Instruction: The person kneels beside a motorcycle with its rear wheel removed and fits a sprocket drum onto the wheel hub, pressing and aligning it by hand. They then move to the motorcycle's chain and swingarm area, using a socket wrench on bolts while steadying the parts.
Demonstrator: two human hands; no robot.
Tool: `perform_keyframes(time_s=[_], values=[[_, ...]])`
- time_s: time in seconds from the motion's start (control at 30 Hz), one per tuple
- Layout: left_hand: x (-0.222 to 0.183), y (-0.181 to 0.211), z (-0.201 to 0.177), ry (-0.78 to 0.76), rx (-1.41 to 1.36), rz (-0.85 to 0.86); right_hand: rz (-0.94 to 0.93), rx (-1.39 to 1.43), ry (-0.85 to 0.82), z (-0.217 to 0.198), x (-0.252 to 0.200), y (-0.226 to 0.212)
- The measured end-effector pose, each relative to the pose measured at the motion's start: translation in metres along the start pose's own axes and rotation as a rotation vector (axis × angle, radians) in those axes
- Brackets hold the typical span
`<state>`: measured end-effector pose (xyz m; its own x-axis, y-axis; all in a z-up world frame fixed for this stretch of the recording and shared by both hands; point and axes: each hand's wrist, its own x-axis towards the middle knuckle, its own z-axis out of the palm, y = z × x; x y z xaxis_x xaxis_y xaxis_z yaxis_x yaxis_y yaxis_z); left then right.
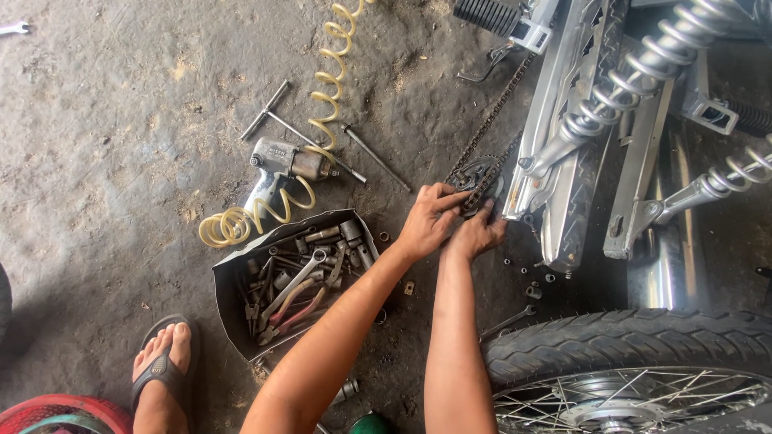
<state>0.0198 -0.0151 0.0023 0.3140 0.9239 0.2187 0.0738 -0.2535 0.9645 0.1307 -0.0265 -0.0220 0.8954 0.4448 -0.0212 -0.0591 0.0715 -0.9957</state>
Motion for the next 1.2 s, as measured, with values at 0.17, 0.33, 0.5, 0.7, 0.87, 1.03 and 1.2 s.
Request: perform_keyframes(time_s=[0.17, 0.33, 0.5, 0.7, 0.87, 1.03, 1.2], values=[[0.009, 0.036, -0.026, -0.085, 0.188, 0.222, 0.021, 0.104, -0.019, -0.001, 0.010, 0.006], [0.017, 0.054, -0.033, -0.083, 0.389, 0.391, -0.044, 0.121, -0.062, -0.002, 0.008, 0.008], [0.013, 0.043, -0.021, 0.070, 0.287, 0.054, -0.041, 0.004, -0.002, -0.001, 0.008, 0.018], [0.022, -0.016, 0.012, -0.001, 0.111, -0.251, -0.015, -0.005, 0.106, 0.005, -0.004, -0.012], [0.035, -0.037, 0.026, -0.106, 0.032, -0.242, -0.028, 0.016, 0.155, 0.006, -0.003, -0.014], [0.037, -0.058, 0.039, -0.089, -0.101, -0.299, 0.047, -0.063, 0.147, 0.008, 0.001, -0.018], [0.034, -0.096, 0.053, -0.047, -0.113, -0.251, 0.235, -0.057, 0.155, 0.009, 0.001, -0.019]])
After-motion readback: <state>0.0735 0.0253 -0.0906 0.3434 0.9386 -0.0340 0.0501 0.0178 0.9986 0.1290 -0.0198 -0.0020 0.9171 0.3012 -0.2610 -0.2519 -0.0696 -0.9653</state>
